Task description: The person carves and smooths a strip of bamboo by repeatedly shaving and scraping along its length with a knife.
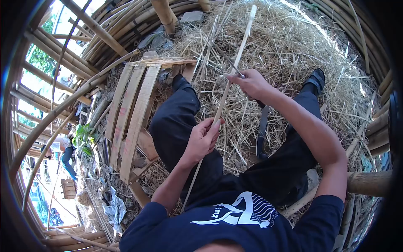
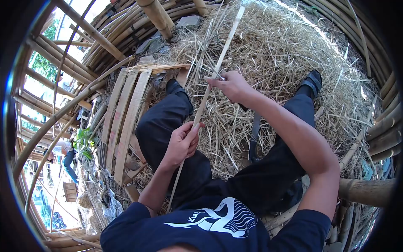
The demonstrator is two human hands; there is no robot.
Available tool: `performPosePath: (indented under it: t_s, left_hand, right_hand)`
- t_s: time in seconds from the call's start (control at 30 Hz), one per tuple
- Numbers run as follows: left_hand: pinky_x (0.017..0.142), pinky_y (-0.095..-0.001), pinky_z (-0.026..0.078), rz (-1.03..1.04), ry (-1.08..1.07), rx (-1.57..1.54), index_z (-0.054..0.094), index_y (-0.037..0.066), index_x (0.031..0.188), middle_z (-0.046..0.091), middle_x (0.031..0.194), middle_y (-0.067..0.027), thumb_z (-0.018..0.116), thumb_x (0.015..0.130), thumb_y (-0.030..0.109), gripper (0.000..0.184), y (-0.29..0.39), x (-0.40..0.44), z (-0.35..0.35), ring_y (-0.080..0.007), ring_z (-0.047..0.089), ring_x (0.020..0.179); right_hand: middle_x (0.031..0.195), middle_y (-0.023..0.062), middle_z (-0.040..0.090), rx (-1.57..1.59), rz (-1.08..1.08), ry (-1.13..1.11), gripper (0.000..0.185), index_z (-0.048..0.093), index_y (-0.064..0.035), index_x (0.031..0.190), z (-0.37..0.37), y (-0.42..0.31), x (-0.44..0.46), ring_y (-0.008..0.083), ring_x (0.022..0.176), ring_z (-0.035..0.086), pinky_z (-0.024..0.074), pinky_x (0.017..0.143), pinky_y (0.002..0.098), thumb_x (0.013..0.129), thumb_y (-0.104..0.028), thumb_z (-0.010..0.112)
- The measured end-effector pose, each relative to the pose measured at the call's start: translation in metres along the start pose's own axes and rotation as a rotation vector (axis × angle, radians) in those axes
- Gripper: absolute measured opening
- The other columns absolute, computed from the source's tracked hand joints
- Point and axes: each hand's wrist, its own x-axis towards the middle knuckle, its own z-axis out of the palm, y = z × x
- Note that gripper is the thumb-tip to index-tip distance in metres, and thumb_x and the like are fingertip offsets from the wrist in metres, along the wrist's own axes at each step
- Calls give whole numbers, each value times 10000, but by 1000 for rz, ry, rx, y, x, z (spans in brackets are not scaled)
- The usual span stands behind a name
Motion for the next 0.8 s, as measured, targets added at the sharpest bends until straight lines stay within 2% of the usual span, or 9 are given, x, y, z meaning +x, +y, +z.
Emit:
performPosePath:
  t_s: [0.1,0.4,0.43,0.47,0.53,0.57,0.6,0.67,0.8]
  left_hand:
    - [343,-186,251,-26,0,34,517,1,1102,376,594,56,433,1020,202,233,3,2,0,-6,281,381]
    - [343,-187,247,3,-41,-138,490,20,1117,439,640,28,434,1020,217,226,-1,22,-3,-10,306,385]
    - [343,-187,247,7,-40,-140,490,20,1117,439,640,28,434,1020,217,226,0,24,-6,-10,306,385]
    - [346,-184,239,4,-23,-103,494,26,1119,440,640,30,437,1020,219,224,2,26,-9,-6,301,387]
    - [350,-181,230,2,-1,-70,498,31,1121,441,639,32,441,1019,221,223,5,29,-11,-2,296,388]
    - [356,-178,220,9,30,-48,505,41,1121,430,634,38,446,1017,220,215,7,30,-11,1,288,392]
    - [362,-174,211,15,61,-25,512,51,1120,420,629,43,451,1015,219,207,10,31,-11,4,280,395]
    - [365,-173,203,12,99,-20,517,59,1120,414,628,47,451,1015,219,203,14,33,-11,6,275,399]
    - [374,-173,188,12,148,47,523,64,1099,385,602,64,440,1018,223,197,20,37,-10,11,262,408]
  right_hand:
    - [503,-36,414,262,35,-2,359,649,-23,779,11,-2,0,73,422,398,321,393,281,905,-359,643]
    - [493,-6,443,29,-75,29,510,622,-18,646,15,5,-1,74,438,398,341,432,303,915,-450,591]
    - [489,64,480,-120,-170,76,558,619,15,655,16,4,-5,145,451,460,391,483,349,911,-479,570]
    - [489,64,480,-124,-174,73,558,619,15,655,15,2,-7,145,451,460,391,483,349,911,-479,570]
    - [481,72,440,-505,-221,-2,546,587,25,654,14,-3,-14,148,449,423,358,463,349,920,-452,571]
    - [493,128,460,-502,-255,-22,533,588,38,668,15,-6,-21,218,451,459,381,490,398,915,-434,572]
    - [493,128,460,-503,-256,-26,533,588,38,668,16,-10,-25,218,451,459,381,490,398,915,-434,572]
    - [586,212,569,-568,-289,-137,508,614,49,688,19,-14,-28,365,575,576,445,589,445,916,-401,559]
    - [652,222,614,-660,-417,13,312,644,31,699,27,8,-19,382,661,628,517,679,445,807,-260,609]
